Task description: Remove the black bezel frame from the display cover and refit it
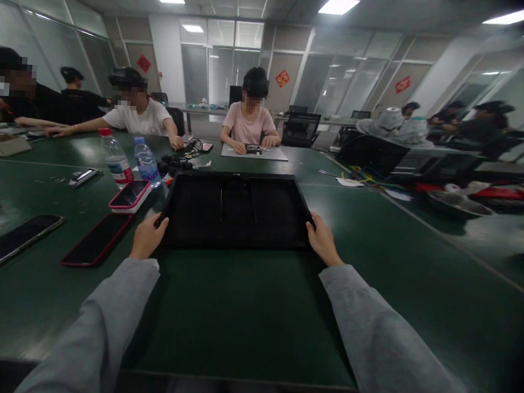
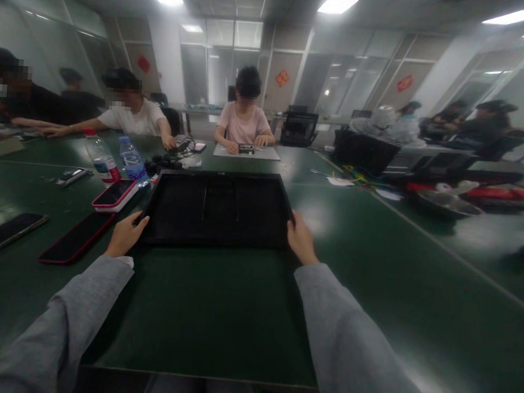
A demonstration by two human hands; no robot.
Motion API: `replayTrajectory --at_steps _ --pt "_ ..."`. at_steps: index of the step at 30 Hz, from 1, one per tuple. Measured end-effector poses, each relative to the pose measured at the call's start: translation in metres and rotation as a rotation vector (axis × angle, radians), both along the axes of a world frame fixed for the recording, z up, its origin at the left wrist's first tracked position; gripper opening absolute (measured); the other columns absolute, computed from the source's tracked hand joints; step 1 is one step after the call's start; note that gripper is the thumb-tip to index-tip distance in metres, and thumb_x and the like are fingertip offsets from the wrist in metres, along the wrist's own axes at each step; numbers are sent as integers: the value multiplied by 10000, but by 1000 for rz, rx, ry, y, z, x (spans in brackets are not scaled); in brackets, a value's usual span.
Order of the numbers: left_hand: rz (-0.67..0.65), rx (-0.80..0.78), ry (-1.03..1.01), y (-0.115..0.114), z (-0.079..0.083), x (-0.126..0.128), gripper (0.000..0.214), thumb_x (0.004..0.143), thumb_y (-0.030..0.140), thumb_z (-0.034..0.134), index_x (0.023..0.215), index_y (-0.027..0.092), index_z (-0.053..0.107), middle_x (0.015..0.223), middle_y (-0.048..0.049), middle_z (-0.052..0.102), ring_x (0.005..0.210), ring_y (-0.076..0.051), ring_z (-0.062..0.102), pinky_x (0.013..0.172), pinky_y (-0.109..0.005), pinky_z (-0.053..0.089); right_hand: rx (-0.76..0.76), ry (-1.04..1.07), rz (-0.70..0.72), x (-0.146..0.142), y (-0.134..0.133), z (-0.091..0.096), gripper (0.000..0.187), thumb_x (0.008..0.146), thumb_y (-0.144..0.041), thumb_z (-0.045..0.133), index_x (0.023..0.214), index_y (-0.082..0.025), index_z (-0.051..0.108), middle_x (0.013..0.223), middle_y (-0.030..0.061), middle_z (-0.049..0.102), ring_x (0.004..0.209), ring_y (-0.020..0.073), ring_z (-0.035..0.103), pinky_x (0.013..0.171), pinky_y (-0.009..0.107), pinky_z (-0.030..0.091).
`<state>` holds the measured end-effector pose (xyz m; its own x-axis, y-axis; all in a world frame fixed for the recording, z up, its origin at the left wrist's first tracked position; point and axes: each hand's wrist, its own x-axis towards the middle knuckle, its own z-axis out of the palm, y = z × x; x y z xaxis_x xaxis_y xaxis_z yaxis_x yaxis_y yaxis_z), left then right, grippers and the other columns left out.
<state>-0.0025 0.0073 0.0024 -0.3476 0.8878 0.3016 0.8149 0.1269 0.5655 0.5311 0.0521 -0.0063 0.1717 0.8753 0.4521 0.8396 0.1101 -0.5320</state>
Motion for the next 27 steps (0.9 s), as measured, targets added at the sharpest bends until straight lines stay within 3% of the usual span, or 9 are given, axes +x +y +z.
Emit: replayTrajectory --at_steps 13,27 --pt "-9 -25 58 6 3 1 524 926 482 474 1310 169 644 1136 -123 720 1008 -261 672 918 -367 505 -2 -27 -34 -3 -1 8 520 897 -323 434 1374 -164 564 1194 134 696 1023 310 672 932 480 523" --pt "-51 -8 122 3 7 6 492 957 399 427 1327 129 607 1291 -142 655 1146 -269 622 1007 -366 458 31 -17 34 4 6 3 512 891 -358 427 1340 -154 563 1211 151 682 1027 324 662 941 513 514"
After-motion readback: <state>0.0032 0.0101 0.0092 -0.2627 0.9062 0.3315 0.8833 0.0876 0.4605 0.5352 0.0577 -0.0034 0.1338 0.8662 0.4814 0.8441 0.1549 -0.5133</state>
